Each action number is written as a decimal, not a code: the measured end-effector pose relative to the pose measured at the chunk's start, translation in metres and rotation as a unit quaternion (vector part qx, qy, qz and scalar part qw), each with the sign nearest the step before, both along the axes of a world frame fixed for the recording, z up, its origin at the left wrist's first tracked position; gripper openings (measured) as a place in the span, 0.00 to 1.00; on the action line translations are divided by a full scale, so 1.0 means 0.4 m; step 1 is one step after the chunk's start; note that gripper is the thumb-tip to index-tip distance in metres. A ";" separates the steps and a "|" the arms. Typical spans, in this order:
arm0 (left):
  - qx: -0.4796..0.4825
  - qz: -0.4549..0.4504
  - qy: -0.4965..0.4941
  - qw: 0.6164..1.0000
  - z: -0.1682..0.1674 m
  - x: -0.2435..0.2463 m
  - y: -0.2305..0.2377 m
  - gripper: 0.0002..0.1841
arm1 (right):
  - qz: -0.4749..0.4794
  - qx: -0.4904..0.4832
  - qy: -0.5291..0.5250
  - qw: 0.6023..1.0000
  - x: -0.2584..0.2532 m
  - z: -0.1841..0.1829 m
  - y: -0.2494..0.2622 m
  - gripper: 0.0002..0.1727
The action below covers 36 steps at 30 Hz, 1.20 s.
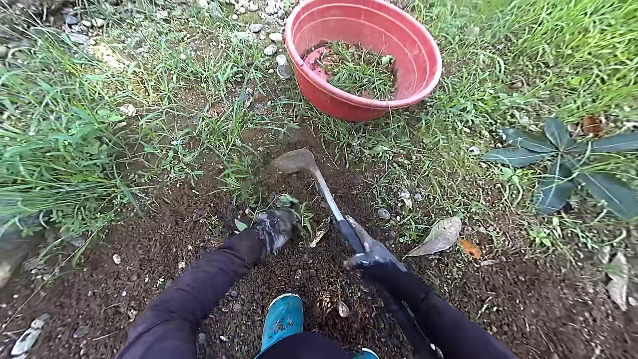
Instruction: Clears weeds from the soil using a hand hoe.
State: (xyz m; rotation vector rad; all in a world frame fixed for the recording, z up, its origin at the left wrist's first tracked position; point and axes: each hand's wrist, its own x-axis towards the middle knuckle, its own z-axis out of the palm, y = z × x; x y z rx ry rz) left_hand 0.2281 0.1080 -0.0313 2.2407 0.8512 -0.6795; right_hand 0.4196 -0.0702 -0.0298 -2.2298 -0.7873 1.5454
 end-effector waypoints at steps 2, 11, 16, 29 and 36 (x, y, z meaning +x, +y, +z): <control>0.024 0.035 0.010 0.999 0.003 0.001 0.010 0.23 | 0.006 0.004 -0.028 1.000 0.028 0.044 -0.022 0.64; 0.138 0.250 0.080 0.955 -0.117 0.039 0.224 0.20 | -0.136 0.094 0.041 0.985 -0.081 -0.014 0.049 0.60; 0.131 0.232 0.071 0.961 -0.104 0.012 0.222 0.19 | -0.053 0.025 0.016 0.998 -0.007 0.001 -0.011 0.63; 0.106 0.244 0.004 0.964 -0.132 -0.036 0.184 0.20 | -0.051 0.018 0.007 0.999 -0.020 0.043 -0.021 0.63; -0.015 0.126 -0.066 0.990 -0.087 -0.068 -0.030 0.24 | -0.108 0.073 0.003 0.991 -0.071 0.007 0.002 0.60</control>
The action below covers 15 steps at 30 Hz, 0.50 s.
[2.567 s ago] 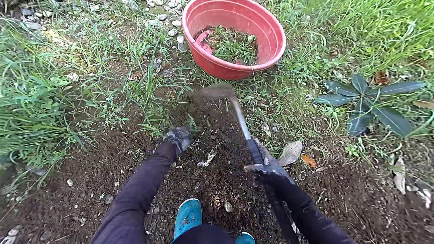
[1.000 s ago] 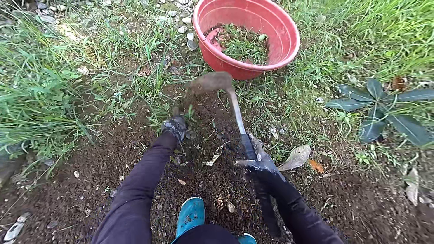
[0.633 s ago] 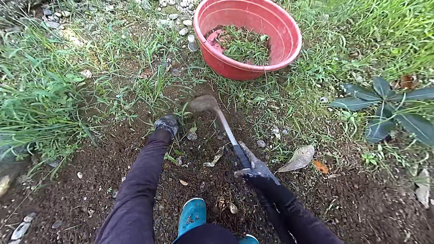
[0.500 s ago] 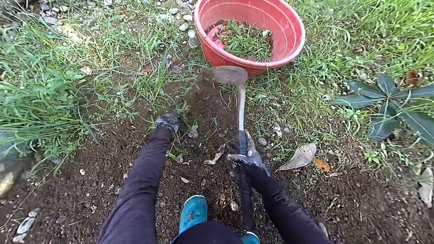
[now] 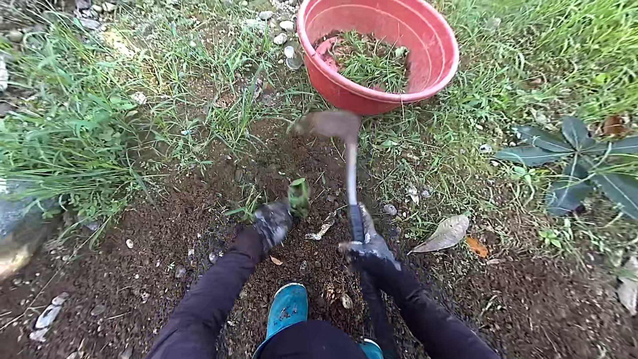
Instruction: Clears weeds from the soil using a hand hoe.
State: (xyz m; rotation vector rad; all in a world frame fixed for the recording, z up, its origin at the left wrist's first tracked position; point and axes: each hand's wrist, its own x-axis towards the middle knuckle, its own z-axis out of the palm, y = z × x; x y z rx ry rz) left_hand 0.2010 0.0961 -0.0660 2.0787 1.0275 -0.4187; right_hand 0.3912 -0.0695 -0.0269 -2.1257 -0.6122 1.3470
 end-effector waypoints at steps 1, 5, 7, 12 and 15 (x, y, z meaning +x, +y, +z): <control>-0.029 -0.046 -0.018 0.998 0.011 -0.008 -0.044 0.23 | 0.079 -0.058 -0.036 0.995 0.004 -0.016 -0.015 0.60; 0.009 -0.064 0.022 0.998 0.066 -0.011 -0.078 0.21 | 0.122 -0.093 -0.045 0.987 0.033 0.000 -0.036 0.64; 0.075 0.006 0.074 0.994 0.047 0.010 0.000 0.26 | 0.043 -0.026 -0.019 0.999 0.037 0.028 -0.025 0.64; 0.080 0.110 0.199 0.971 -0.036 0.049 0.128 0.42 | -0.111 0.074 0.037 0.990 -0.028 0.021 0.021 0.61; 0.059 0.090 0.225 0.968 -0.026 0.037 0.119 0.28 | 0.121 -0.081 -0.026 0.989 0.002 -0.016 -0.044 0.62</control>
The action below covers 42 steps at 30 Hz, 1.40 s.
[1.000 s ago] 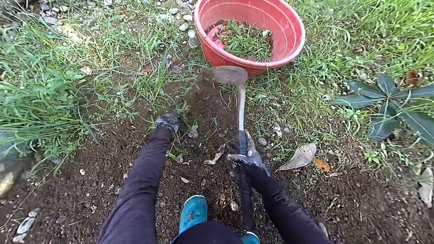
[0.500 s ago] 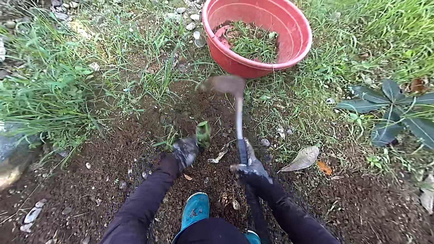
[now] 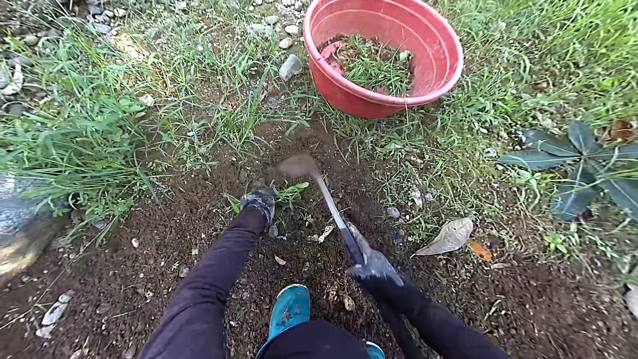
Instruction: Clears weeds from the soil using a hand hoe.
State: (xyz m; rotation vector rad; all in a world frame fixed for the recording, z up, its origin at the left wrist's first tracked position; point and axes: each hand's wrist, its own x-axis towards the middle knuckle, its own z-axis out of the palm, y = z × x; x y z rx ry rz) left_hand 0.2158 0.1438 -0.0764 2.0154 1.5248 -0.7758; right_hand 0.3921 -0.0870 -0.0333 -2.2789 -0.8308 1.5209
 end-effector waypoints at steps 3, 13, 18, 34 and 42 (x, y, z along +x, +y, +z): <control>-0.012 -0.031 -0.013 0.999 0.010 -0.020 0.001 0.24 | 0.035 -0.039 -0.021 0.998 0.052 0.035 -0.032 0.64; -0.015 -0.021 -0.072 0.997 0.012 -0.061 0.011 0.23 | -0.056 0.012 0.045 0.997 -0.043 0.009 -0.005 0.62; -0.056 -0.018 -0.200 0.978 0.050 -0.169 -0.101 0.23 | 0.048 -0.040 0.001 0.998 0.027 0.079 -0.075 0.65; -0.008 -0.012 -0.093 0.996 0.068 -0.267 -0.138 0.23 | -0.252 0.247 0.114 0.929 -0.119 0.090 0.080 0.63; 0.055 0.093 0.013 0.994 -0.045 -0.256 0.007 0.44 | 0.014 0.031 0.002 0.999 -0.093 0.040 0.022 0.61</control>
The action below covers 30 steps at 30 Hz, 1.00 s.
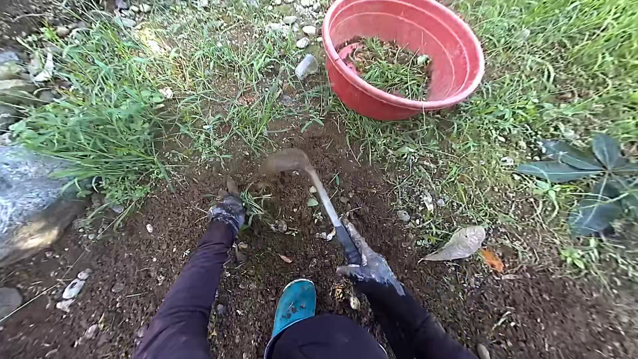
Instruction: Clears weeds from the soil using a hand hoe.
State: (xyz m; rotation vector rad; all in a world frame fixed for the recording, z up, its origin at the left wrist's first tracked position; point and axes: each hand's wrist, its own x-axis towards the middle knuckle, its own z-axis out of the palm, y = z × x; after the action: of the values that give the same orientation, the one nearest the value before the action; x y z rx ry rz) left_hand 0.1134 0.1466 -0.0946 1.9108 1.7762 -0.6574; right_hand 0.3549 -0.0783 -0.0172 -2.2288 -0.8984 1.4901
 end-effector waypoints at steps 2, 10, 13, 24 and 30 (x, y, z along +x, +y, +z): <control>-0.017 -0.015 0.016 1.000 -0.005 0.000 0.008 0.37 | -0.094 0.076 0.013 0.993 -0.013 0.033 0.033 0.61; -0.097 -0.132 -0.133 0.978 0.107 -0.038 -0.103 0.22 | 0.087 -0.055 -0.043 0.994 -0.040 -0.064 0.045 0.59; -0.077 -0.177 -0.136 0.972 0.151 -0.008 -0.119 0.23 | 0.000 -0.021 0.015 1.000 -0.031 -0.059 0.026 0.61; 0.001 -0.073 -0.063 0.995 0.024 0.089 0.087 0.21 | -0.065 0.046 0.043 0.996 -0.067 -0.019 0.088 0.58; -0.100 -0.096 -0.231 0.963 0.104 -0.033 -0.044 0.23 | 0.019 -0.028 0.034 0.999 0.023 0.036 0.000 0.64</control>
State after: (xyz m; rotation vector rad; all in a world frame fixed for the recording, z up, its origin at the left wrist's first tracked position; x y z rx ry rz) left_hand 0.1000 0.1290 -0.0532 1.9155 1.2031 -0.3914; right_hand 0.3642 -0.0782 -0.0029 -2.1978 -0.8939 1.6173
